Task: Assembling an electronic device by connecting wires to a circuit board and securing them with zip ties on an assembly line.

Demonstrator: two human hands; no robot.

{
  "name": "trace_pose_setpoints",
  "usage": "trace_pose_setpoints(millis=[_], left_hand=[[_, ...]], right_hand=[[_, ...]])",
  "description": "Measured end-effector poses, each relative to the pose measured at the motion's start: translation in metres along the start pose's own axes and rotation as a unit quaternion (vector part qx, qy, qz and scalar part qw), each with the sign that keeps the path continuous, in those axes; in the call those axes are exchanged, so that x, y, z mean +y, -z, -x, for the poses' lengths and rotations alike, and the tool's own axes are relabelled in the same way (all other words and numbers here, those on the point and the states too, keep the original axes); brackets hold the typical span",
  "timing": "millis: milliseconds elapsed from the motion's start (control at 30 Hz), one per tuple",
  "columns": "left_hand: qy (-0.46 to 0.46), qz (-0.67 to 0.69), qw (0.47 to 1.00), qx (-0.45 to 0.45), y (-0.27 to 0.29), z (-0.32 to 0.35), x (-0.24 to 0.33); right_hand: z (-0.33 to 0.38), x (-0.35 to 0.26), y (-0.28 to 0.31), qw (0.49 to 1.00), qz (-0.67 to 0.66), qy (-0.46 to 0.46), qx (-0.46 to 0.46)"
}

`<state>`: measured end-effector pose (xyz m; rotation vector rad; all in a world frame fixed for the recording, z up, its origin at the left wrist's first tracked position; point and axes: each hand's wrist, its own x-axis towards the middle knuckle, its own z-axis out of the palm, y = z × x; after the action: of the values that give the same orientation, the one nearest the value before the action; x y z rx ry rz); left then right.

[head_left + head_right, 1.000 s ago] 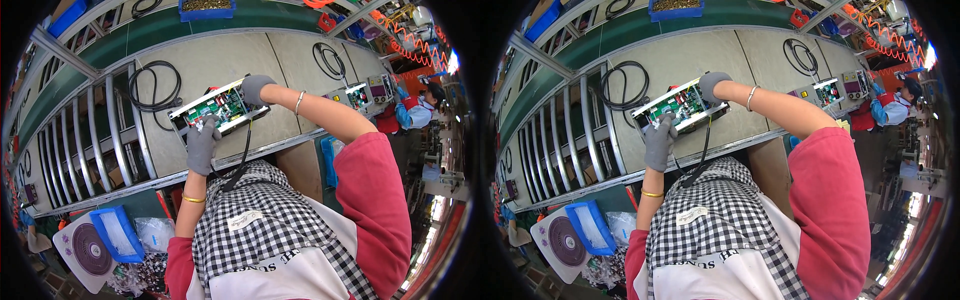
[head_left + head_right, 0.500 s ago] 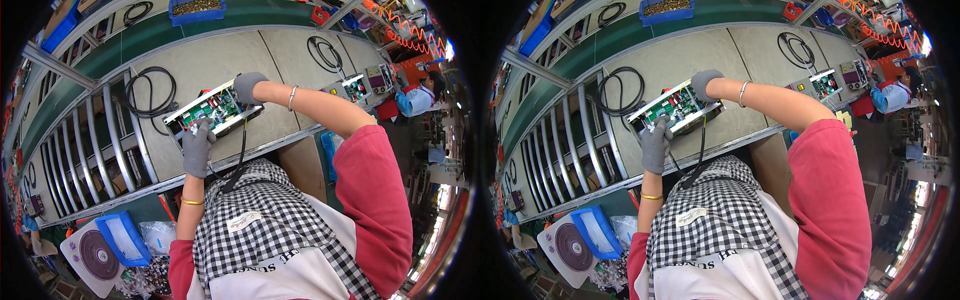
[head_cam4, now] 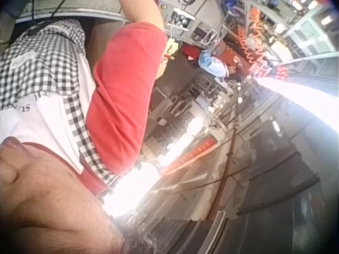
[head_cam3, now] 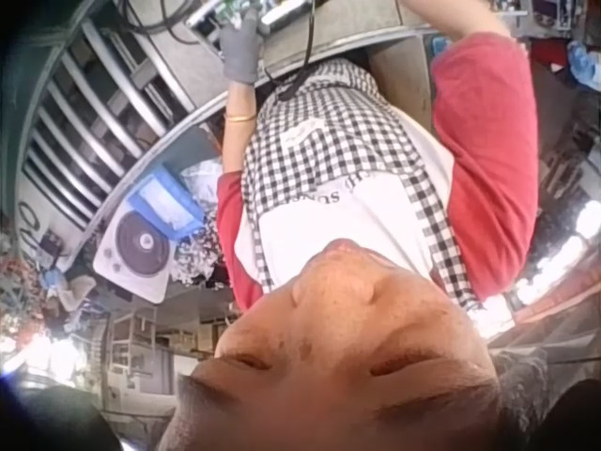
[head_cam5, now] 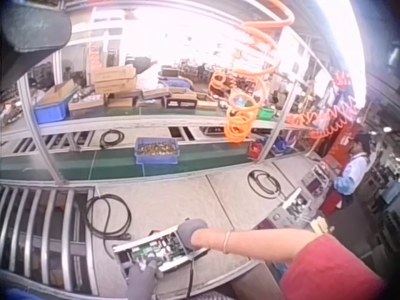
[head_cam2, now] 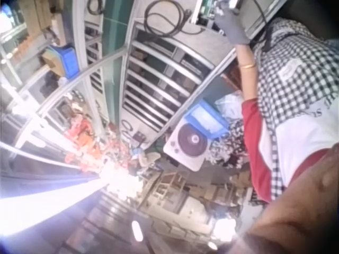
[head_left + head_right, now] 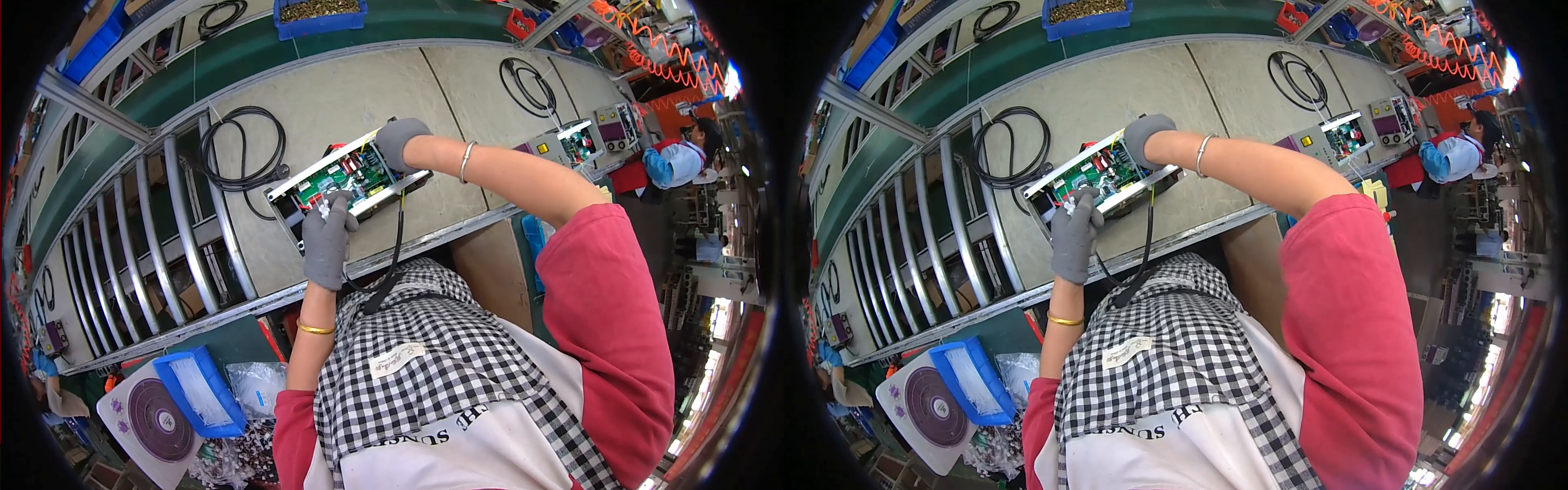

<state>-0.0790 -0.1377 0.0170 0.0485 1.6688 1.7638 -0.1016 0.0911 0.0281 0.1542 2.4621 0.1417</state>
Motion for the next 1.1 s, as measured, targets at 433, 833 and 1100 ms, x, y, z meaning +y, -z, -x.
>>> trace_pose_setpoints(millis=[433,833,1100], left_hand=[[-0.030,-0.132,0.989,-0.059,-0.010,0.004,-0.011],[-0.129,-0.428,0.887,-0.110,-0.041,-0.060,0.032],[-0.064,-0.680,0.674,-0.283,-0.077,-0.103,0.051]], right_hand=[[0.090,0.019,-0.028,0.942,-0.281,-0.026,0.181],[0.075,-0.032,-0.129,0.522,-0.850,-0.064,-0.042],[0.079,-0.041,-0.123,0.568,-0.809,-0.110,0.100]])
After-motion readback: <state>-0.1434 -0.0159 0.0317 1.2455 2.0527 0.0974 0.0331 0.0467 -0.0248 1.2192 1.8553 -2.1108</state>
